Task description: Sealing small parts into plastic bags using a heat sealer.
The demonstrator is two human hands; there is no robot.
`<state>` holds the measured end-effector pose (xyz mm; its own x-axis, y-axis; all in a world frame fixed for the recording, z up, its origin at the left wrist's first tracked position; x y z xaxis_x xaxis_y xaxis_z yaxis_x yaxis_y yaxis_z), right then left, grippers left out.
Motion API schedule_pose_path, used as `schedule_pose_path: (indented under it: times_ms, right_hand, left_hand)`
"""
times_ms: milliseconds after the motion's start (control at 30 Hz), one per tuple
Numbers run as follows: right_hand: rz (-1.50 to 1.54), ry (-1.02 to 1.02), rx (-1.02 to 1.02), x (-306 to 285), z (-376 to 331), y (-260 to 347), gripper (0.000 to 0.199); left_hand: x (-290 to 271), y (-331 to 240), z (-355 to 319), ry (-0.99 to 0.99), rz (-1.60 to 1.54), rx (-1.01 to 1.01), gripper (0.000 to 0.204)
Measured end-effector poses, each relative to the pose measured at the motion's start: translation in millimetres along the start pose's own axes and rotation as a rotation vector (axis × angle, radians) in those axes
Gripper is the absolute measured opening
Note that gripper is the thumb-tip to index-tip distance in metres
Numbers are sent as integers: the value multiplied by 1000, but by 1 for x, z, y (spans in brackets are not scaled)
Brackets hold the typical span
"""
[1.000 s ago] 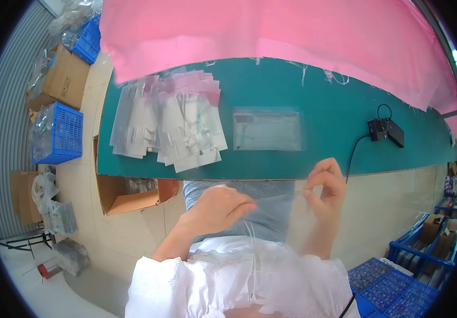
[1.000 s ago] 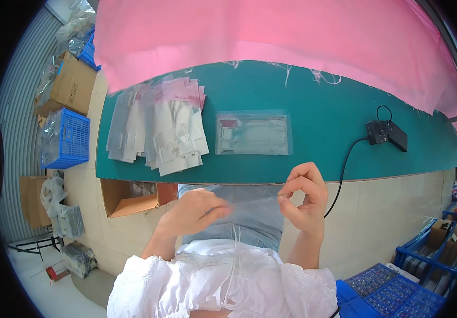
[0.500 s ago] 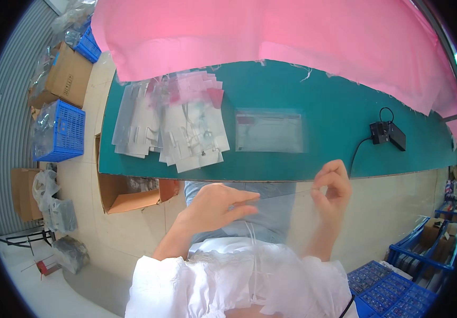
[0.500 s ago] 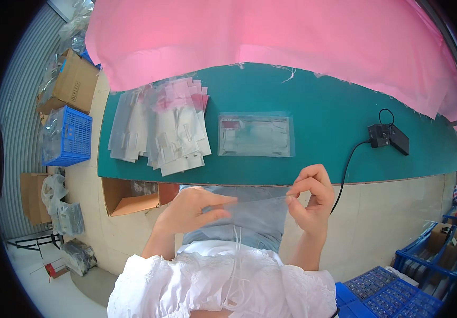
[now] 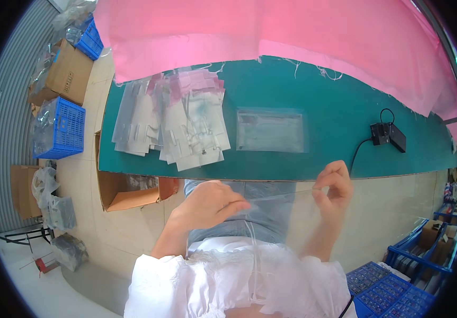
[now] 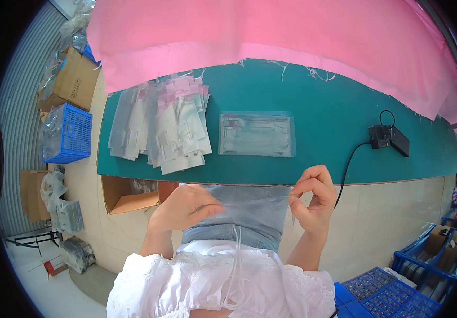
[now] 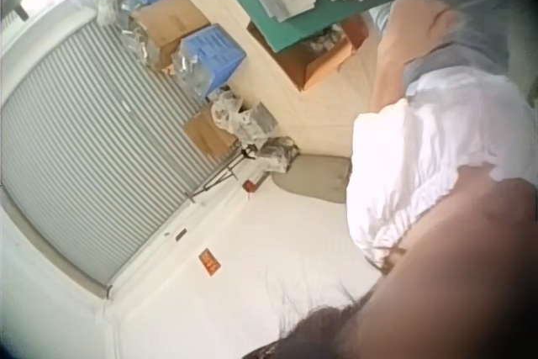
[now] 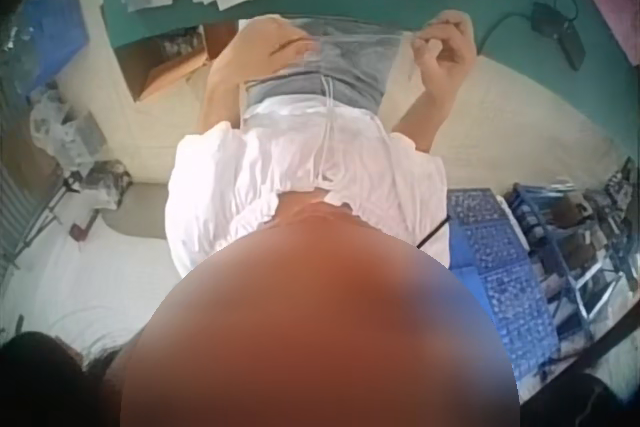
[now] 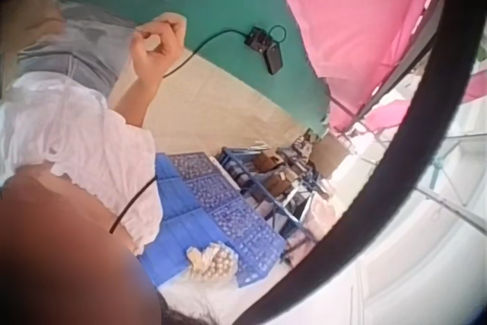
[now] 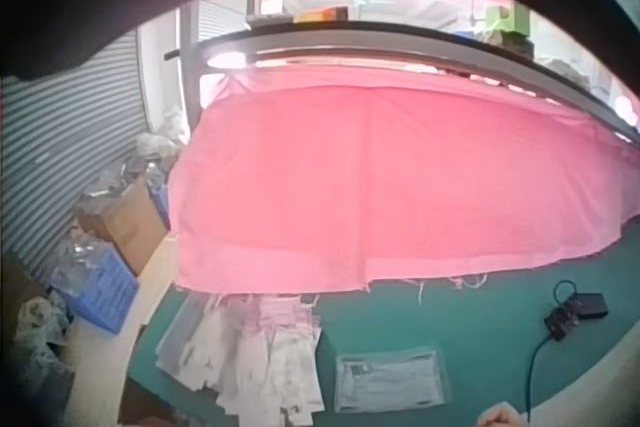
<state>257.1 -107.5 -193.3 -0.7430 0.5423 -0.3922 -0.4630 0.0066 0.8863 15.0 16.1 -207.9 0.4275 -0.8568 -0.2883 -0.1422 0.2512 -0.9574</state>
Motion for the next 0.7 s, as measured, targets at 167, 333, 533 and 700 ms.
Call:
schedule_pose_path:
  times_ms: [167,333,533,700]
  right_hand:
    - [29,-37,-46,-1,-1,-9,15]
    - [70,-31,6,-2,-3,-10,14]
    - [98,53,78,-4,0,-5,12]
    - [-166,451,-123,-6,3,-7,20]
  left_hand:
    - [-3,-5,2,-46,13,17,15]
    - [-9,10,-4,-35,-17,56,18]
    - [-14,-6,1,-223,-270,-13,38]
    - [-14,-6,4,-393,-446,27,58]
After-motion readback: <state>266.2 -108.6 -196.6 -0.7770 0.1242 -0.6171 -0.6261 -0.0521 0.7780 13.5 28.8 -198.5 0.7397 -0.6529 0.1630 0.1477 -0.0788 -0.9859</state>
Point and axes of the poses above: each hand's wrist, its own z-axis towards the middle knuckle, its own x-axis out of the palm, y = z × x, the point moved 2 cm from there along z, towards the middle knuckle, and after that the axes turned 12 degrees about -z, right-handed, at the moved point
